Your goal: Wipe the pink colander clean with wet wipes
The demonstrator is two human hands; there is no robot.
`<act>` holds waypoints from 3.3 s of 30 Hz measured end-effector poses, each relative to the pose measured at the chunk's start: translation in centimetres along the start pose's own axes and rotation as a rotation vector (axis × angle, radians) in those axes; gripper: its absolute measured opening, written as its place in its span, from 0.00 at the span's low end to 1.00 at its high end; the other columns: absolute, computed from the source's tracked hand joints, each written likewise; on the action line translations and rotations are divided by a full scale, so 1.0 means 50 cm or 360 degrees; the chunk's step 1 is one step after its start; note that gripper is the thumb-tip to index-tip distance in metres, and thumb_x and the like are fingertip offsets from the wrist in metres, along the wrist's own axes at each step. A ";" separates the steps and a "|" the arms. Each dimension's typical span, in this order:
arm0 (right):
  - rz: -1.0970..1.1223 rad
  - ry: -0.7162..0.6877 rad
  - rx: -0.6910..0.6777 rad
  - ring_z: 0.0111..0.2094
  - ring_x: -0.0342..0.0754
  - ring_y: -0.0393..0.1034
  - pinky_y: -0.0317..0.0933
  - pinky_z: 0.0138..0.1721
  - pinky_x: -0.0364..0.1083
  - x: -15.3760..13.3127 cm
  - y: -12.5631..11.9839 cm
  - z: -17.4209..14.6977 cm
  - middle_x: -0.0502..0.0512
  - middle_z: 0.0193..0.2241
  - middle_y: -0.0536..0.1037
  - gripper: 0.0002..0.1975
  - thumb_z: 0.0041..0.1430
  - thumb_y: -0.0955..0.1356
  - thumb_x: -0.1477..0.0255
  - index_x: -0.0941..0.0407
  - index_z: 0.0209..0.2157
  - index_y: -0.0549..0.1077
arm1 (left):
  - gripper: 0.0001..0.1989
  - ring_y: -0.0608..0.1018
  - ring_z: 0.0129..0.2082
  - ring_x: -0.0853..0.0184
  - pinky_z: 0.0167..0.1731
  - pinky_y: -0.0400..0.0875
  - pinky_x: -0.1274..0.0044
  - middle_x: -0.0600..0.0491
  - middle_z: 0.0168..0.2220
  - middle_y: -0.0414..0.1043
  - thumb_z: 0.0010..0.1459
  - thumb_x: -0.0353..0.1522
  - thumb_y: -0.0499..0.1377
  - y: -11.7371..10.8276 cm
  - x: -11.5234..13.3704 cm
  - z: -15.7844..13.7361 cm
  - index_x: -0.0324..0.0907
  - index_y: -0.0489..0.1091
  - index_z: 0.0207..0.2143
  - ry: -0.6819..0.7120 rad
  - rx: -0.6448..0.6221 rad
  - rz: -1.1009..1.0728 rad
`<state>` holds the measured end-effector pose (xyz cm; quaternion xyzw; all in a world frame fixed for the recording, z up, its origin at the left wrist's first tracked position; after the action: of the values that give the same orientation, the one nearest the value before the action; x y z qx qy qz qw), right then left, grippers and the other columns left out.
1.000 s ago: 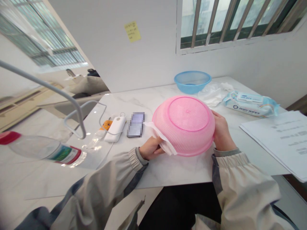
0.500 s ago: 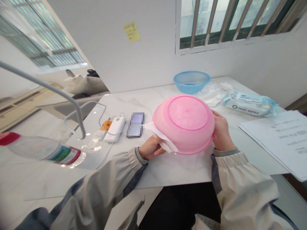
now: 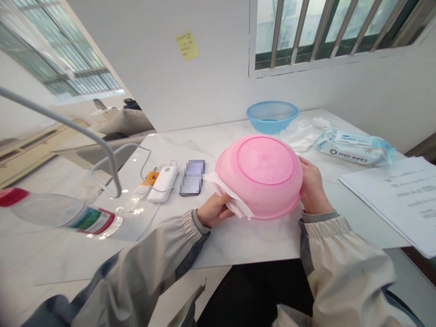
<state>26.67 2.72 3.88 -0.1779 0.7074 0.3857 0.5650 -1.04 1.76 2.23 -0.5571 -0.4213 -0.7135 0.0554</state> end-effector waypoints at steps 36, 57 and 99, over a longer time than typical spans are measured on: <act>-0.0070 0.0046 -0.0163 0.40 0.56 0.83 0.78 0.40 0.51 0.006 -0.001 -0.001 0.55 0.30 0.87 0.13 0.37 0.82 0.66 0.52 0.27 0.83 | 0.29 0.88 0.50 0.58 0.59 0.79 0.70 0.49 0.45 0.88 0.48 0.39 0.82 -0.016 -0.010 0.005 0.41 0.83 0.51 0.0038 0.0337 -0.0612; -0.0088 0.0119 -0.0201 0.34 0.54 0.82 0.77 0.36 0.50 -0.007 0.001 -0.006 0.55 0.27 0.86 0.17 0.34 0.82 0.70 0.54 0.31 0.87 | 0.24 0.83 0.61 0.53 0.70 0.69 0.62 0.46 0.52 0.87 0.55 0.39 0.79 -0.028 0.001 0.005 0.40 0.82 0.51 0.0051 0.0459 -0.0666; -0.0213 0.0017 -0.0057 0.28 0.47 0.75 0.66 0.30 0.45 -0.039 0.020 -0.032 0.51 0.24 0.83 0.13 0.36 0.84 0.67 0.53 0.28 0.86 | 0.29 0.83 0.62 0.51 0.71 0.69 0.62 0.45 0.49 0.87 0.49 0.41 0.82 -0.019 0.002 -0.003 0.39 0.82 0.50 0.0005 0.0291 -0.0587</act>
<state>25.51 1.78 6.16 -0.2369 0.6898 0.3588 0.5825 -1.72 2.33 1.81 -0.4620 -0.5792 -0.6712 -0.0251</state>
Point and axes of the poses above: each hand's wrist, its own z-axis towards the middle knuckle, its own y-axis out of the palm, x = y × z, the point moved 1 cm from there along z, towards the middle knuckle
